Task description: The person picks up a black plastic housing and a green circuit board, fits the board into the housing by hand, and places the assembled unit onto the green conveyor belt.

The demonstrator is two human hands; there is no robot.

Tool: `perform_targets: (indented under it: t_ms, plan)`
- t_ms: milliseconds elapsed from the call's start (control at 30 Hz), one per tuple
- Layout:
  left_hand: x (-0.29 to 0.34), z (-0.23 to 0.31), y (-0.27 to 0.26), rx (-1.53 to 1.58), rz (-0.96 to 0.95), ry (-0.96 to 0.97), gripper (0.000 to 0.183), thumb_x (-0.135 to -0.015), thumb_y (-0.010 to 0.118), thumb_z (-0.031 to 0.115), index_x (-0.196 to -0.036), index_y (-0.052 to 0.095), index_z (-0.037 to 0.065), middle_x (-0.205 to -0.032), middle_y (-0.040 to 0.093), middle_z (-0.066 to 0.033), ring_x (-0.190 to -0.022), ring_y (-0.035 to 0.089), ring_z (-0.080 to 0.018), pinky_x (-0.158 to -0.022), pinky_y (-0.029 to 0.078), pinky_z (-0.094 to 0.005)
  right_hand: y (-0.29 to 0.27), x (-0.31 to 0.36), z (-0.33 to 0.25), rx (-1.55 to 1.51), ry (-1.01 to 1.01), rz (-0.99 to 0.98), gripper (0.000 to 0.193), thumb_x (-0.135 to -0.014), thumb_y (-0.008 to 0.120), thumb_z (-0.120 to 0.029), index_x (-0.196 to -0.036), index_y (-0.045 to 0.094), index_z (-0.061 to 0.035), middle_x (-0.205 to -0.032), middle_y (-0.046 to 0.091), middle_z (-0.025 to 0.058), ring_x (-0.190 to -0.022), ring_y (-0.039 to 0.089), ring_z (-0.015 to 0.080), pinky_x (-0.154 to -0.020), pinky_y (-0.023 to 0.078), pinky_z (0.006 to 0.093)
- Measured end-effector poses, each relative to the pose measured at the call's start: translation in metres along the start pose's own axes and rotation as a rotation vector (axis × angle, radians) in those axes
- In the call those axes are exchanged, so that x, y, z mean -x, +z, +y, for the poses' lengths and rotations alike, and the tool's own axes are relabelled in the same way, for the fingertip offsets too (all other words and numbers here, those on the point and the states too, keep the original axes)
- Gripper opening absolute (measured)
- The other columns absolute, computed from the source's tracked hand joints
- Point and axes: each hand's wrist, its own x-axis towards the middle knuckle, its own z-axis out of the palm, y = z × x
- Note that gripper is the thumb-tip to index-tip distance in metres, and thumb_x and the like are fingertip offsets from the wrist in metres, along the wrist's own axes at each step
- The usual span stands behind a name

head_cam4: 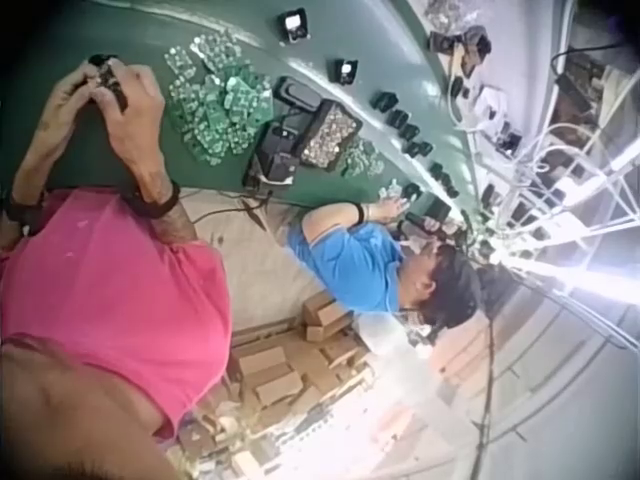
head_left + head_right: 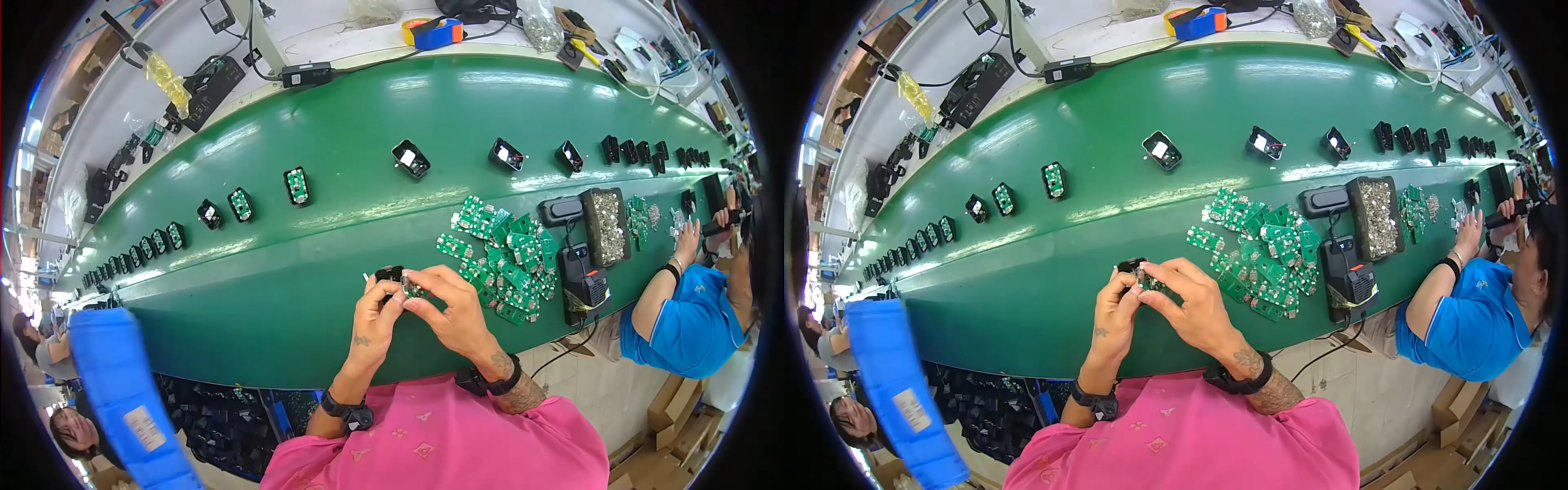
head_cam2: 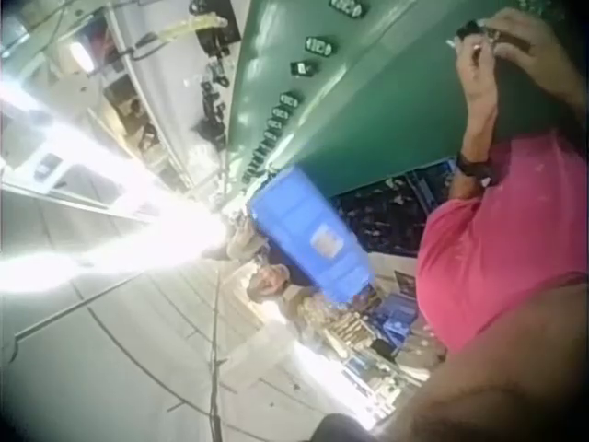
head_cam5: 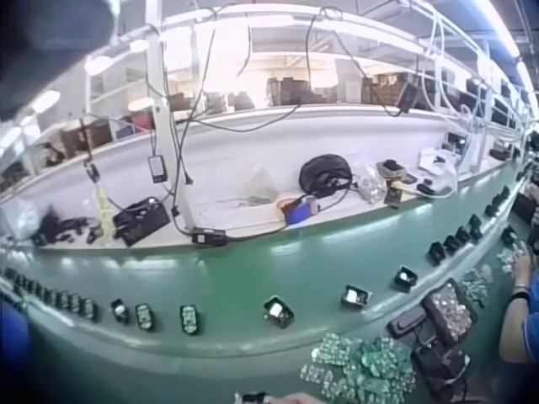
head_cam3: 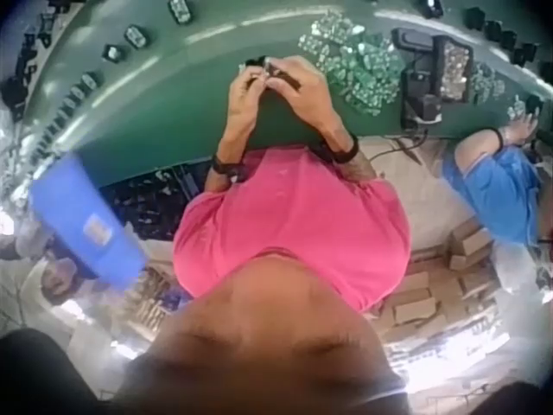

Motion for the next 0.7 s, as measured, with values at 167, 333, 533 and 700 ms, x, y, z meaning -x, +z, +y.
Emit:
perform_targets:
  t_ms: [167, 333, 533, 700]
  plan:
    - [0.001, 0.024, 0.017, 0.167, 0.056, 0.086, 0.044, -0.082, 0.069, -0.005, -0.122, 0.051, 0.000, -0.120, 0.055, -0.0095, -0.110, 0.055, -0.0158, -0.095, 0.047, -0.0285, -0.001, 0.003, -0.003, 0.071, 0.060, -0.032, 0.036, -0.086, 0.074, -0.013, -0.119, 0.067, -0.0041, -0.098, 0.063, 0.0100, -0.076, 0.063, 0.0185, -0.065, 0.051, 0.0289]
    - [0.005, 0.012, 0.003, 0.204, -0.030, -0.007, 0.069, -0.073, 0.080, -0.005, -0.132, 0.045, 0.000, -0.125, 0.055, -0.0127, -0.114, 0.057, -0.0194, -0.097, 0.051, -0.0318, 0.000, 0.007, -0.002, 0.000, 0.140, -0.045, 0.035, -0.084, 0.075, -0.014, -0.117, 0.068, -0.0036, -0.096, 0.062, 0.0092, -0.067, 0.060, 0.0141, -0.059, 0.050, 0.0273]
    - [0.009, 0.016, -0.008, 0.332, -0.151, -0.113, 0.080, -0.067, 0.087, 0.000, -0.135, 0.045, 0.001, -0.124, 0.056, -0.0118, -0.114, 0.057, -0.0191, -0.088, 0.056, -0.0317, 0.000, 0.011, 0.000, -0.082, 0.181, -0.052, 0.035, -0.076, 0.082, -0.011, -0.108, 0.069, -0.0016, -0.094, 0.062, 0.0080, -0.065, 0.059, 0.0105, -0.057, 0.048, 0.0251]
    - [0.011, 0.019, -0.007, 0.184, -0.197, -0.024, 0.082, -0.076, 0.082, 0.005, -0.145, 0.038, 0.007, -0.125, 0.054, -0.0099, -0.111, 0.058, -0.0164, -0.087, 0.057, -0.0309, 0.003, 0.014, -0.002, 0.051, -0.007, -0.060, 0.033, -0.076, 0.081, -0.009, -0.106, 0.069, -0.0036, -0.099, 0.061, 0.0086, -0.070, 0.061, 0.0150, -0.057, 0.050, 0.0270]
